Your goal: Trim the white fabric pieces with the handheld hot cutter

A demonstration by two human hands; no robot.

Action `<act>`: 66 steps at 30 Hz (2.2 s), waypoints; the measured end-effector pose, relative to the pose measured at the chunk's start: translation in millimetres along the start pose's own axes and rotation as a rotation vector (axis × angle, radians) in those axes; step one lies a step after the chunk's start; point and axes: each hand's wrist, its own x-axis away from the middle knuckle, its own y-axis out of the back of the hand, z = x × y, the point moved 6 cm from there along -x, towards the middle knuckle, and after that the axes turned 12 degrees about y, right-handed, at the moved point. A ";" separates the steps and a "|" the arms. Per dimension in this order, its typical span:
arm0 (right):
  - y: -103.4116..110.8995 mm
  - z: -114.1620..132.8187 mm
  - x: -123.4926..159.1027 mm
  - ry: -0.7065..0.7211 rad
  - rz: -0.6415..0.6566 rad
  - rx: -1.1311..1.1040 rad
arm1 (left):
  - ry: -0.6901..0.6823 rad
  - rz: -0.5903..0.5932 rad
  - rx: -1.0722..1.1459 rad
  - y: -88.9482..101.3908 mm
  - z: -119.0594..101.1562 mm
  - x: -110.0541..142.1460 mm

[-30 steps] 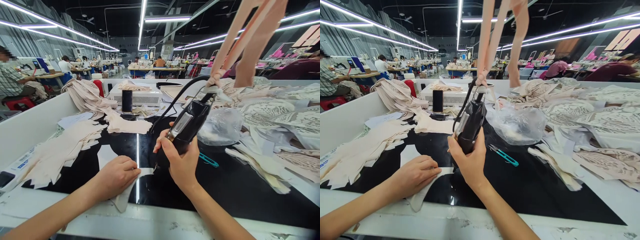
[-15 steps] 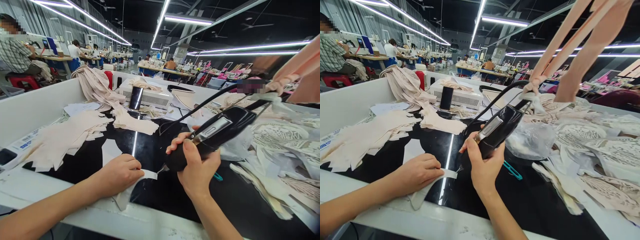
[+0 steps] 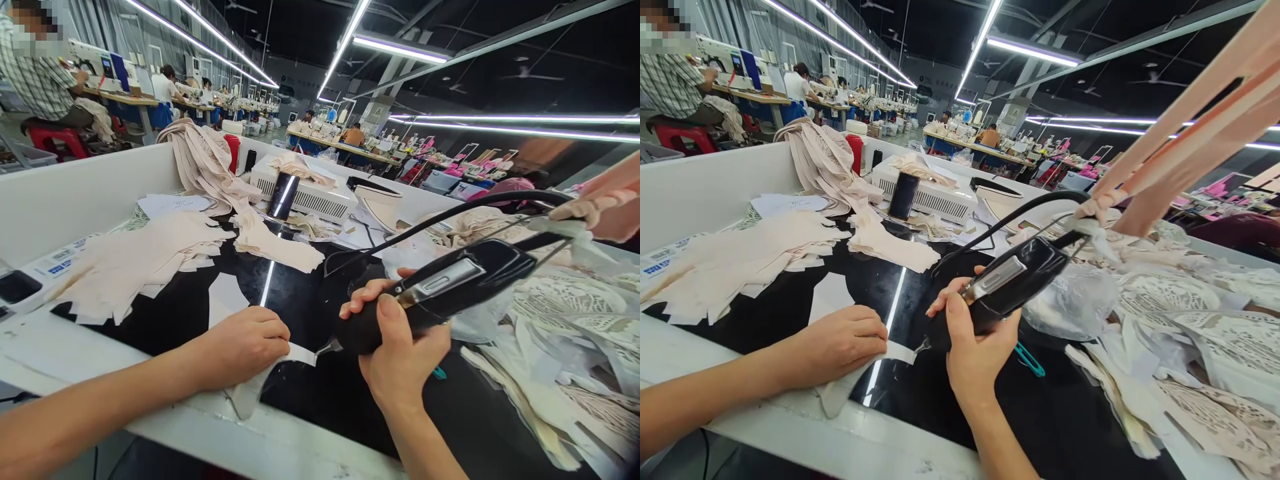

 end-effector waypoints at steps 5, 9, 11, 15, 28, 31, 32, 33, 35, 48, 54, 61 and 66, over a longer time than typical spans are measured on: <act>-1.1 0.8 -0.8 -0.020 -0.004 -0.012 | -0.010 0.039 0.029 -3.4 -0.8 -1.9; -0.8 2.1 -1.6 -0.025 -0.017 -0.013 | 0.016 0.049 0.021 -6.3 0.8 -0.4; -0.3 2.3 -2.0 -0.028 -0.025 -0.010 | 0.018 0.038 0.024 -6.8 1.2 1.1; -1.6 1.7 -3.4 -0.047 -0.026 -0.001 | 0.012 0.027 0.022 -8.2 1.3 3.2; -24.5 -5.6 4.5 -0.043 0.016 -0.067 | 0.007 0.034 0.027 -10.1 1.1 1.1; -24.3 -5.8 6.8 -0.045 0.012 -0.063 | 0.007 0.042 0.028 -10.2 0.6 0.7; -24.5 -5.5 7.2 -0.046 0.013 -0.061 | 0.009 0.043 0.029 -10.0 0.6 0.7; -25.1 -5.2 7.4 -0.049 0.017 -0.061 | 0.011 0.042 0.031 -9.6 0.7 0.8; -26.0 -4.3 6.9 -0.059 0.030 -0.057 | 0.014 0.037 0.036 -8.7 0.9 1.3; -11.2 0.9 3.1 -0.025 0.000 -0.012 | 0.008 0.063 0.010 -5.2 0.0 2.5; -13.6 5.0 2.5 -0.026 0.006 -0.030 | 0.019 0.064 0.020 -3.1 0.4 2.3; -22.9 10.3 11.3 -0.039 0.048 -0.096 | 0.010 0.068 0.027 -3.5 0.6 1.7; -25.9 4.0 16.7 -0.064 0.044 -0.108 | -0.003 0.060 0.030 -3.2 0.1 1.1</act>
